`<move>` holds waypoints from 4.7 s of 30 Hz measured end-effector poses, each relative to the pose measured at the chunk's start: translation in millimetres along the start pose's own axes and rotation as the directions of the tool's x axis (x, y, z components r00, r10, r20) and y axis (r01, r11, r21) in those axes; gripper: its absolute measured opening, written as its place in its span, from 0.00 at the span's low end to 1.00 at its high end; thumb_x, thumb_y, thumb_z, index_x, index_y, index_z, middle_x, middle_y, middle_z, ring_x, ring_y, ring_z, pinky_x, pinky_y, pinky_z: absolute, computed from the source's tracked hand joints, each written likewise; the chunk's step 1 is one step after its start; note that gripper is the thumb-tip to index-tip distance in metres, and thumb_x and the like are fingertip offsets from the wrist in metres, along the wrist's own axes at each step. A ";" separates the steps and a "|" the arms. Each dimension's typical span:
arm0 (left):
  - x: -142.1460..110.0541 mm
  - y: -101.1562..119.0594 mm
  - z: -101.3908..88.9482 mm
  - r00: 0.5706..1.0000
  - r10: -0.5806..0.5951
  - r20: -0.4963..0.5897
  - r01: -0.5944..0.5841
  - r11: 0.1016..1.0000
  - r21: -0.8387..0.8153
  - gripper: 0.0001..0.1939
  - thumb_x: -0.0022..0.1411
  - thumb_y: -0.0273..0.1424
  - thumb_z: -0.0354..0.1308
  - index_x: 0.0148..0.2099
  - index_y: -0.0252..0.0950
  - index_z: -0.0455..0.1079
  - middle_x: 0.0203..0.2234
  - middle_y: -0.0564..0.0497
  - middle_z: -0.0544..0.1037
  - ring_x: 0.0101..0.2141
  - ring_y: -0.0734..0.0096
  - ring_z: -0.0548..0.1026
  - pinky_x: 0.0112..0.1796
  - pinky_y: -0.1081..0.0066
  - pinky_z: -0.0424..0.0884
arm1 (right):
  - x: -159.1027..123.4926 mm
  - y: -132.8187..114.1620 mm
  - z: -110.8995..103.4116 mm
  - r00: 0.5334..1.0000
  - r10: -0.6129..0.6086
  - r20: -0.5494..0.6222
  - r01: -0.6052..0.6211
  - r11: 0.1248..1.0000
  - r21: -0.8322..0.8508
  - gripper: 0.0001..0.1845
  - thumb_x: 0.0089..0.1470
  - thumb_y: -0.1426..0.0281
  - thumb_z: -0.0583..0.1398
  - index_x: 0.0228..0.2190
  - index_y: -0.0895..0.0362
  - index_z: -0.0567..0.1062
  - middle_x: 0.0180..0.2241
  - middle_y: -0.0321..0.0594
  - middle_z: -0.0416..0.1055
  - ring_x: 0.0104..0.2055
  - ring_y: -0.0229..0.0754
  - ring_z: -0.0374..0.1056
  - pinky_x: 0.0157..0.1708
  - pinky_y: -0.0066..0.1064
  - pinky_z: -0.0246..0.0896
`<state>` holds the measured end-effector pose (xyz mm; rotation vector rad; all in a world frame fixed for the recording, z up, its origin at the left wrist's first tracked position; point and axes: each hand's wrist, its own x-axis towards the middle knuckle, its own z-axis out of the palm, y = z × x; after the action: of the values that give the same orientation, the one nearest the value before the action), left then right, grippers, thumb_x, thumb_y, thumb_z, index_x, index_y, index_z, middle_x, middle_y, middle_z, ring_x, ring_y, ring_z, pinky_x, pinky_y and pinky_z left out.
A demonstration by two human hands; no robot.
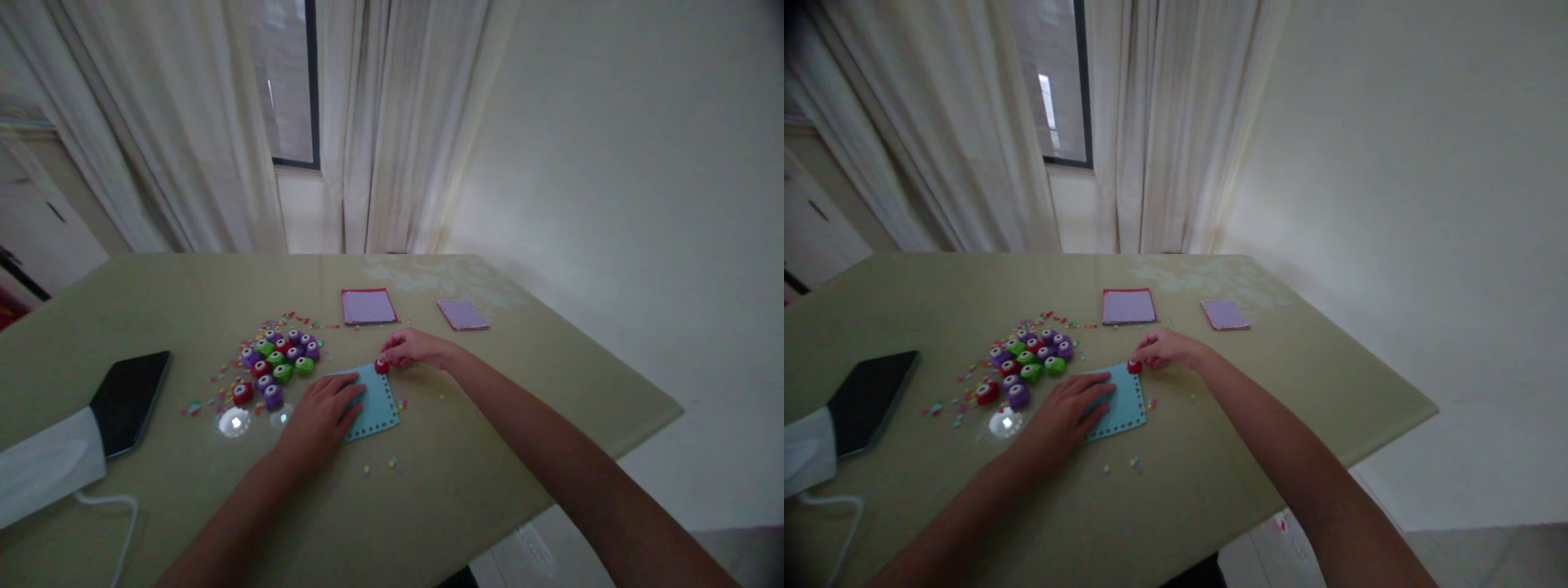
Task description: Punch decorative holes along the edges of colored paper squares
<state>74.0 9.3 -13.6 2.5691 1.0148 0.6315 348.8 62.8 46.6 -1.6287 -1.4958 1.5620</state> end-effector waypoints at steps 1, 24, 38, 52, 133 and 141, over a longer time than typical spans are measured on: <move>0.3 0.4 -0.4 1.000 0.000 -0.001 0.000 1.000 -0.002 0.17 0.76 0.34 0.55 0.61 0.41 0.77 0.62 0.42 0.78 0.60 0.52 0.76 0.62 0.45 0.70 | 0.3 -1.8 0.6 1.000 0.007 -0.002 -0.007 1.000 -0.008 0.14 0.44 0.64 0.76 0.31 0.58 0.83 0.31 0.39 0.81 0.32 0.36 0.73 0.31 0.24 0.65; 2.7 3.9 3.0 0.998 -0.054 0.036 0.054 0.999 -0.002 0.17 0.75 0.32 0.58 0.62 0.42 0.77 0.64 0.44 0.77 0.62 0.50 0.74 0.63 0.46 0.68 | 14.4 -10.6 -5.9 0.994 0.105 0.021 -0.086 0.905 -0.417 0.25 0.44 0.51 0.75 0.25 0.55 0.72 0.18 0.27 0.61 0.22 0.34 0.55 0.21 0.28 0.45; 3.1 5.9 1.3 0.999 -0.041 0.031 0.041 0.999 0.009 0.16 0.75 0.33 0.58 0.62 0.42 0.77 0.63 0.44 0.77 0.61 0.49 0.74 0.62 0.45 0.70 | 7.5 0.7 9.0 0.997 0.005 -0.073 -0.040 0.872 -0.487 0.28 0.48 0.46 0.71 0.24 0.55 0.70 0.20 0.28 0.61 0.24 0.35 0.54 0.25 0.29 0.44; -2.4 3.9 7.1 1.000 -0.030 -0.002 0.031 0.999 0.037 0.20 0.76 0.33 0.55 0.66 0.46 0.73 0.63 0.45 0.76 0.60 0.51 0.74 0.61 0.44 0.71 | -7.9 42.2 21.5 0.911 -0.213 -0.352 0.221 0.975 -0.018 0.23 0.47 0.51 0.72 0.34 0.56 0.76 0.24 0.33 0.72 0.26 0.38 0.63 0.28 0.29 0.51; -2.8 -18.9 -4.3 0.993 -0.081 -0.083 0.090 0.989 0.113 0.25 0.78 0.47 0.51 0.67 0.40 0.72 0.66 0.43 0.74 0.63 0.49 0.73 0.63 0.47 0.71 | -19.8 32.5 46.3 0.839 -0.542 -0.050 0.521 0.826 -0.216 0.13 0.51 0.73 0.70 0.41 0.56 0.80 0.38 0.38 0.78 0.36 0.39 0.71 0.39 0.29 0.67; -3.6 -18.5 -1.3 0.991 -0.094 -0.097 0.109 0.981 0.161 0.26 0.79 0.45 0.49 0.68 0.36 0.70 0.67 0.42 0.73 0.64 0.49 0.72 0.64 0.47 0.71 | -23.0 30.4 45.6 0.815 -0.580 -0.005 0.550 0.774 -0.313 0.13 0.52 0.73 0.71 0.42 0.56 0.81 0.38 0.38 0.79 0.36 0.39 0.70 0.40 0.30 0.65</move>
<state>60.5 20.0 -21.4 2.6294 1.2691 0.6650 324.9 16.7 17.9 -1.1915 -2.0005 0.9361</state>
